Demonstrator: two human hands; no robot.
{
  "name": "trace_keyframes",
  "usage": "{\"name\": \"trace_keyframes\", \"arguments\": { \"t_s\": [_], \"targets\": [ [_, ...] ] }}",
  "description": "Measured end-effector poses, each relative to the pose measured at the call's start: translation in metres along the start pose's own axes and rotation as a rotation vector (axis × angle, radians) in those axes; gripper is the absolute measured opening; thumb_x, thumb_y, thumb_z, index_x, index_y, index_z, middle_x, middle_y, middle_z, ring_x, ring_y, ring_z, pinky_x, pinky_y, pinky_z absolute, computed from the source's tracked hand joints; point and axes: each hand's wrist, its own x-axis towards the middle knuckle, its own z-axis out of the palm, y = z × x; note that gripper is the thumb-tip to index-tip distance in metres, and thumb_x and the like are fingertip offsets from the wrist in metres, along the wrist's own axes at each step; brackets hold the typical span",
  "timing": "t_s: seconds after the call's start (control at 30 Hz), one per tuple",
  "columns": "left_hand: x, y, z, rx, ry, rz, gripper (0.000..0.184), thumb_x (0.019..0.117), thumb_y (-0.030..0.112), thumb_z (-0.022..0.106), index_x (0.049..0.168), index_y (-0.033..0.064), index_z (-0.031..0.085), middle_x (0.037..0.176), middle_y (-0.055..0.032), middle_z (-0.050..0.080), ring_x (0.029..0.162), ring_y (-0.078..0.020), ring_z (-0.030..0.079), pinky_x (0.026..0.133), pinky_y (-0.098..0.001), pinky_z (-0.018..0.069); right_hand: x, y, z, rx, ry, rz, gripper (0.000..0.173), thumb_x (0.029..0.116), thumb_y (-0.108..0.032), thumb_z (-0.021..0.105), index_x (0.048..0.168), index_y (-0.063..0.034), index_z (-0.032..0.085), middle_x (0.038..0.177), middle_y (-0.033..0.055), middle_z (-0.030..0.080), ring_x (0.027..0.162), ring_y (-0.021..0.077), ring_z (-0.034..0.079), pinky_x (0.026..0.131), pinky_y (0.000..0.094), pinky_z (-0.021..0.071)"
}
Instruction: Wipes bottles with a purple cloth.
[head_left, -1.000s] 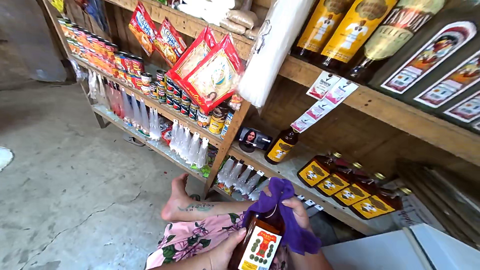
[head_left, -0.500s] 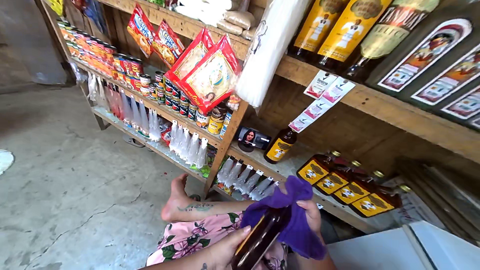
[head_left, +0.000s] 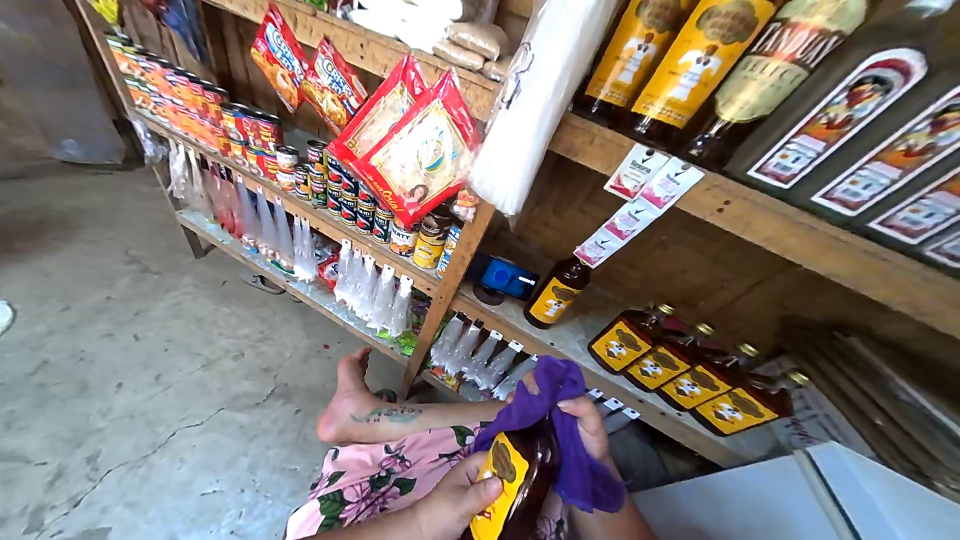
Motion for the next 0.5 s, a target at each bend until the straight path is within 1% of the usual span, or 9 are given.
{"name": "trace_keyframes", "arguments": {
  "t_s": [0.03,0.07,0.17,0.23,0.33,0.4,0.43,0.47,0.5],
  "targets": [
    [0.002,-0.004,-0.001,-0.008,0.021,0.016,0.062,0.0831,0.065,0.071,0.115,0.0121,0.060,0.096,0.0116,0.072,0.089,0.0013,0.069,0.083,-0.0211,0.0570,-0.002,-0.003,0.005,-0.044,0.072,0.002,0.025,0.0827,-0.015,0.069,0.107,-0.0117,0.071,0.098,0.0024,0.075,0.094,0.0107,0.071,0.087,0.0317,0.0586],
    [0.004,-0.014,-0.006,-0.050,0.034,0.032,0.060,0.0852,0.056,0.075,0.119,0.0086,0.060,0.099,0.0059,0.074,0.090,-0.0041,0.071,0.085,-0.0258,0.0587,-0.003,-0.005,0.011,-0.099,0.143,0.002,0.026,0.0822,-0.010,0.064,0.108,-0.0106,0.067,0.096,0.0007,0.075,0.091,0.0071,0.071,0.084,0.0275,0.0591],
    [0.005,-0.022,-0.004,0.004,0.141,-0.009,0.059,0.0896,0.033,0.075,0.132,0.0002,0.050,0.108,-0.0048,0.073,0.097,-0.0128,0.072,0.090,-0.0334,0.0603,-0.004,-0.008,0.017,-0.246,0.253,0.033,0.042,0.0838,-0.003,0.052,0.126,-0.0041,0.053,0.102,-0.0015,0.072,0.095,0.0030,0.069,0.087,0.0229,0.0577],
    [0.006,-0.019,-0.001,0.064,0.187,-0.057,0.061,0.0895,0.030,0.074,0.135,-0.0011,0.047,0.110,-0.0070,0.072,0.098,-0.0134,0.072,0.091,-0.0337,0.0603,-0.004,-0.009,0.014,-0.291,0.289,0.046,0.042,0.0830,-0.002,0.050,0.125,-0.0038,0.053,0.100,-0.0030,0.072,0.094,0.0012,0.069,0.087,0.0210,0.0572],
    [0.008,-0.017,-0.003,0.101,0.131,-0.061,0.063,0.0905,0.031,0.073,0.136,-0.0018,0.045,0.113,-0.0073,0.070,0.100,-0.0131,0.071,0.091,-0.0339,0.0599,-0.006,-0.011,0.008,-0.234,0.267,0.014,0.033,0.0811,-0.002,0.053,0.112,-0.0094,0.060,0.095,-0.0040,0.074,0.090,0.0014,0.070,0.084,0.0212,0.0583],
    [0.007,-0.015,-0.008,0.038,0.012,-0.039,0.058,0.0965,0.034,0.067,0.137,0.0005,0.043,0.114,-0.0053,0.070,0.102,-0.0138,0.071,0.092,-0.0358,0.0594,-0.007,-0.011,-0.001,-0.097,0.142,-0.020,0.026,0.0811,-0.011,0.063,0.107,-0.0131,0.068,0.095,-0.0014,0.074,0.091,0.0067,0.070,0.086,0.0276,0.0584],
    [0.006,-0.014,-0.009,-0.015,-0.047,-0.051,0.058,0.0993,0.042,0.062,0.138,0.0033,0.044,0.116,-0.0038,0.070,0.105,-0.0140,0.070,0.094,-0.0368,0.0583,-0.005,-0.010,-0.007,0.017,0.014,-0.030,0.025,0.0842,-0.017,0.068,0.108,-0.0135,0.072,0.097,0.0002,0.073,0.094,0.0108,0.070,0.090,0.0332,0.0572],
    [0.004,-0.011,-0.010,-0.071,-0.073,-0.090,0.065,0.0982,0.055,0.058,0.139,0.0061,0.046,0.118,-0.0030,0.070,0.107,-0.0145,0.069,0.095,-0.0373,0.0577,0.000,-0.009,-0.011,0.140,-0.146,-0.037,0.027,0.0888,-0.022,0.067,0.114,-0.0137,0.072,0.100,0.0005,0.072,0.098,0.0138,0.068,0.095,0.0380,0.0542],
    [0.003,-0.008,-0.009,-0.133,-0.076,-0.145,0.071,0.0939,0.066,0.056,0.138,0.0098,0.052,0.118,-0.0020,0.071,0.108,-0.0143,0.069,0.095,-0.0367,0.0573,0.005,-0.008,-0.010,0.240,-0.260,-0.052,0.030,0.0908,-0.024,0.066,0.119,-0.0143,0.071,0.101,0.0001,0.072,0.100,0.0154,0.068,0.098,0.0410,0.0527]
  ]
}}
